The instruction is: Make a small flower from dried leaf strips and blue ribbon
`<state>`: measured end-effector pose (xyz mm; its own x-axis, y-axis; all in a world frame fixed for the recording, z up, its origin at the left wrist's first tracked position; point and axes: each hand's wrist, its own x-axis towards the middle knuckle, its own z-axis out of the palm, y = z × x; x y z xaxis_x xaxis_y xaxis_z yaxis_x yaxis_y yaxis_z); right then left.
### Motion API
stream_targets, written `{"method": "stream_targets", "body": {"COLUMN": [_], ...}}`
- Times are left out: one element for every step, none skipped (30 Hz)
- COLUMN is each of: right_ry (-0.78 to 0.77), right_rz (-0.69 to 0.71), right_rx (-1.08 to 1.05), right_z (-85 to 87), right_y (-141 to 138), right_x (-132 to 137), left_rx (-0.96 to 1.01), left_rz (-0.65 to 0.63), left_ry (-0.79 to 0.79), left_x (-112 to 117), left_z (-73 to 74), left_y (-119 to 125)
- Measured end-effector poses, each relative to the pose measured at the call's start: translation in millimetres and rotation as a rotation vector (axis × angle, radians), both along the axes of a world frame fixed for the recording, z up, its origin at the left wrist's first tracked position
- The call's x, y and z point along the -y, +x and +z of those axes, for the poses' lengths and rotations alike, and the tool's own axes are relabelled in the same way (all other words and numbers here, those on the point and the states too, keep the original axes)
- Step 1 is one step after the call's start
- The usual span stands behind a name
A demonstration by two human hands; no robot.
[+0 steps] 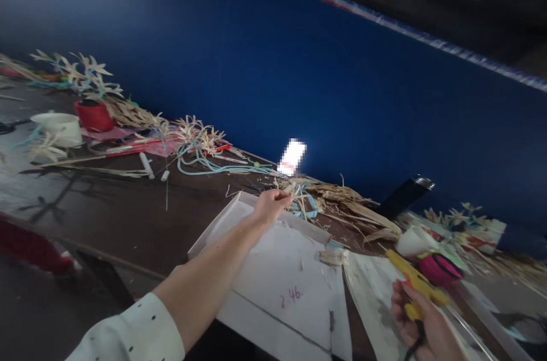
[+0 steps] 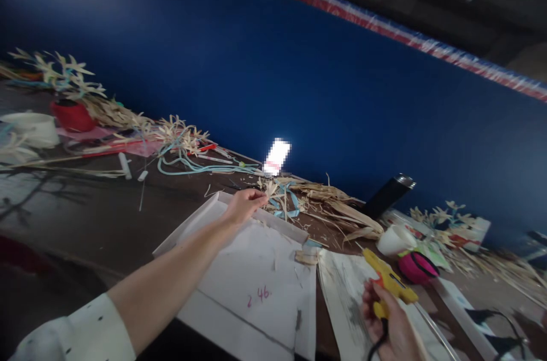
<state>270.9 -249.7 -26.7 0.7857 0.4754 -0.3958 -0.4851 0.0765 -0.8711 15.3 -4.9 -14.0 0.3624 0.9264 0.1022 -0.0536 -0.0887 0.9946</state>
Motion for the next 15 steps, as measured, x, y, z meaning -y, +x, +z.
{"method": "stream_targets", "body": {"right_ry": [-0.008,-0.002,0.012,0.031,0.047,0.053,0.055,0.055,0.053,0.049,0.046,0.037,0.019,-0.007,-0.039], "right_rz": [0.038,0.071,0.098,0.121,0.140,0.156,0.169,0.179,0.179,0.170,0.156,0.140,0.127,0.124,0.135], "right_rx": [-0.033,-0.082,-0.142,-0.203,-0.257,-0.302,-0.333,-0.350,-0.354,-0.345,-0.327,-0.299,-0.260,-0.212,-0.159], "right_z": [2.7,5.4,7.8,9.7,10.9,11.4,11.3,10.8,10.1,9.6,9.4,9.7,10.3,11.1,11.6], "right_y": [-2,-3,-4,-5,-4,-3,-2,0,2,3,4,3,2,0,-1], "right_x": [-3,-7,-10,-13,-16,-19,-21,-22,-22,-22,-21,-20,-19,-17,-15], "left_rx": [0.002,0.002,0.001,-0.003,-0.008,-0.012,-0.014,-0.012,-0.008,-0.004,-0.003,-0.006,-0.011,-0.018,-0.026], "left_rz": [-0.001,-0.001,-0.002,-0.004,-0.007,-0.008,-0.007,-0.005,-0.007,-0.009,-0.011,-0.013,-0.017,-0.019,-0.018], "left_ry": [-0.001,-0.003,-0.002,-0.002,-0.002,0.000,0.001,0.000,-0.005,-0.011,-0.015,-0.018,-0.018,-0.014,-0.007], "left_x": [0,0,-1,-1,-1,-1,-1,-1,-1,-1,-2,-2,-2,-2,-2], "left_z": [-0.8,-1.6,-2.0,-2.3,-2.3,-2.1,-1.8,-1.4,-1.1,-0.8,-0.6,-0.3,-0.1,0.2,0.5], "left_y": [0,0,0,0,0,0,0,0,0,0,1,1,1,1,1]}}
